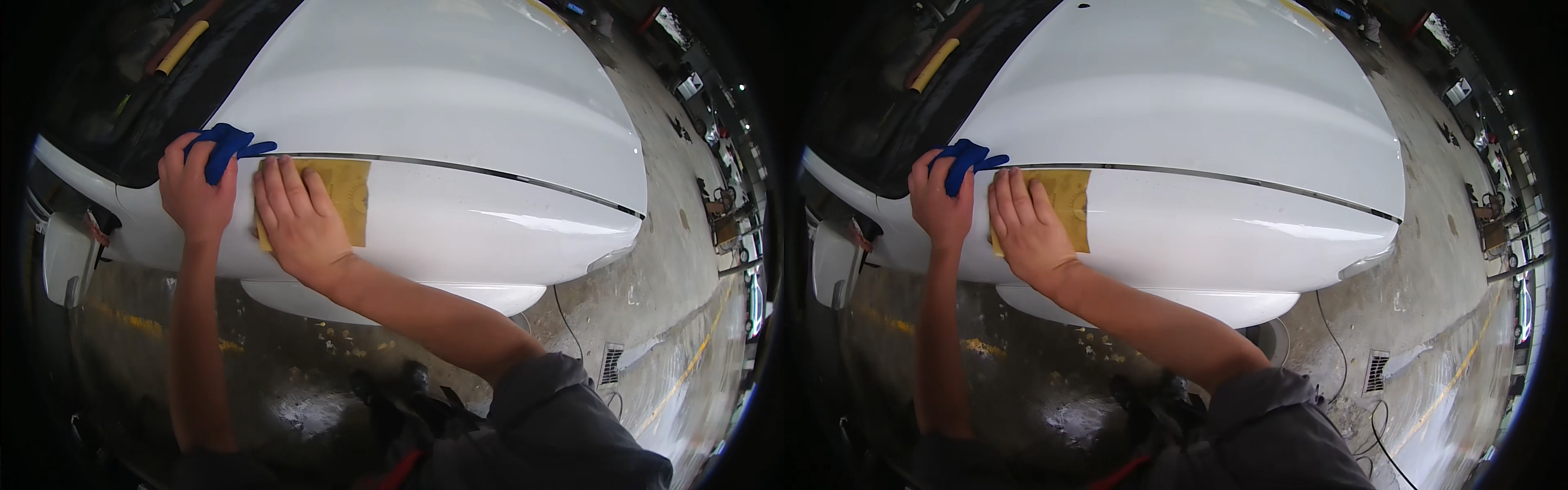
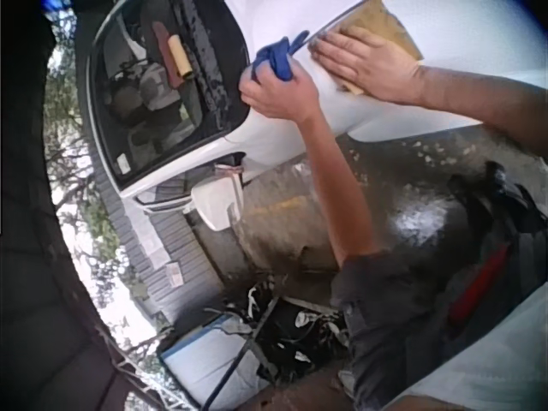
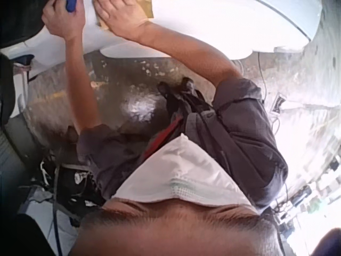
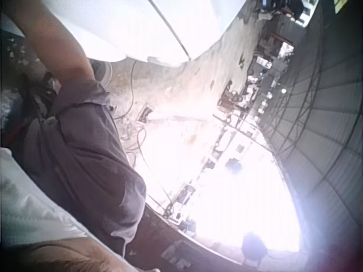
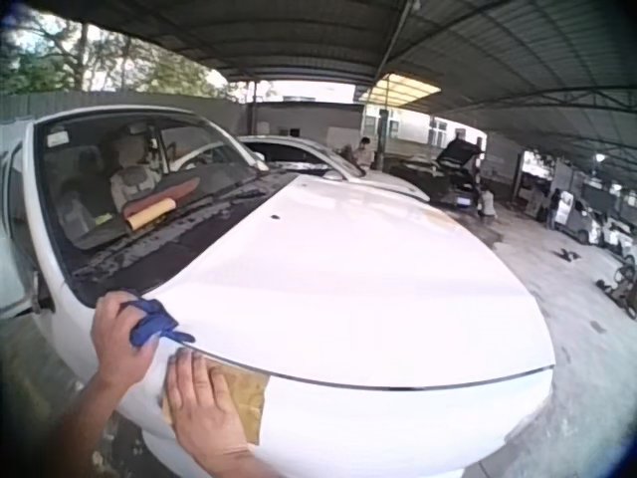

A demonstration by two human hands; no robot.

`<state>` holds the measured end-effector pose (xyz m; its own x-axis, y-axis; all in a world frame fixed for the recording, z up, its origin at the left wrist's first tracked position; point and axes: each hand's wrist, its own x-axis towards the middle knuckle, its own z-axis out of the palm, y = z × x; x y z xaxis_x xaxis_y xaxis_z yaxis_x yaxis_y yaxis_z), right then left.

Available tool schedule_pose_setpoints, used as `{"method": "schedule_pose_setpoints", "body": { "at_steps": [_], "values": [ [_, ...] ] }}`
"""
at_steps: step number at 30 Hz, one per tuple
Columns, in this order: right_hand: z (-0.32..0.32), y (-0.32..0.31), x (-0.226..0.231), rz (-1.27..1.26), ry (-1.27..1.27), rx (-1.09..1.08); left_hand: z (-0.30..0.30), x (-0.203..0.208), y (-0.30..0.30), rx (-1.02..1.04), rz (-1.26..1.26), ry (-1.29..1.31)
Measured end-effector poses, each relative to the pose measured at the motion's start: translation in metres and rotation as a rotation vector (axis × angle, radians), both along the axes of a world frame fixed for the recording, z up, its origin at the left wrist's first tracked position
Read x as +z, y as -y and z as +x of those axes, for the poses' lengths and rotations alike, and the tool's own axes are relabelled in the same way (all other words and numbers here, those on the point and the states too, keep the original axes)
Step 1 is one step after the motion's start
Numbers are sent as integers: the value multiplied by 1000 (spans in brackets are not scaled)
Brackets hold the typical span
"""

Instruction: The person sands the hood of a white car using a sanding block and wipes the surface with a blue cloth. They repeatedly rub the hood, occasionally dip the cloth in a bucket of water, and continue sanding different sections of the hood.

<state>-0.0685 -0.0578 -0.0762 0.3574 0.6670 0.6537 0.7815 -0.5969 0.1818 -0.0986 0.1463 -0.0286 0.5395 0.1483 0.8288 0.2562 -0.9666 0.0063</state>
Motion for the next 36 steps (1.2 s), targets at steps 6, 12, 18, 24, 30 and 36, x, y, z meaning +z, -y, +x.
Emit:
{"method": "schedule_pose_setpoints", "body": {
  "at_steps": [6, 12, 18, 24, 30, 36],
  "values": [
    [25, 240, -25, 54, -61, -211, -7, 5, 3, 59, -10, 1],
    [4, 54, 9, 17, -124, -76, -5, 7, 6, -19, -29, 37],
    [26, 94, 4, 84, -81, 112, -14, 8, -2, 28, -9, 18],
    [20, 167, -20, 88, -170, -265, -12, 2, 3, 43, -43, 22],
    [-4, 13, 8, 143, -95, 14, -2, 5, 7, 23, -39, 9],
    [42, 252, -23, 96, -41, -232, -15, 7, -2, 127, -32, 19]
  ]
}}
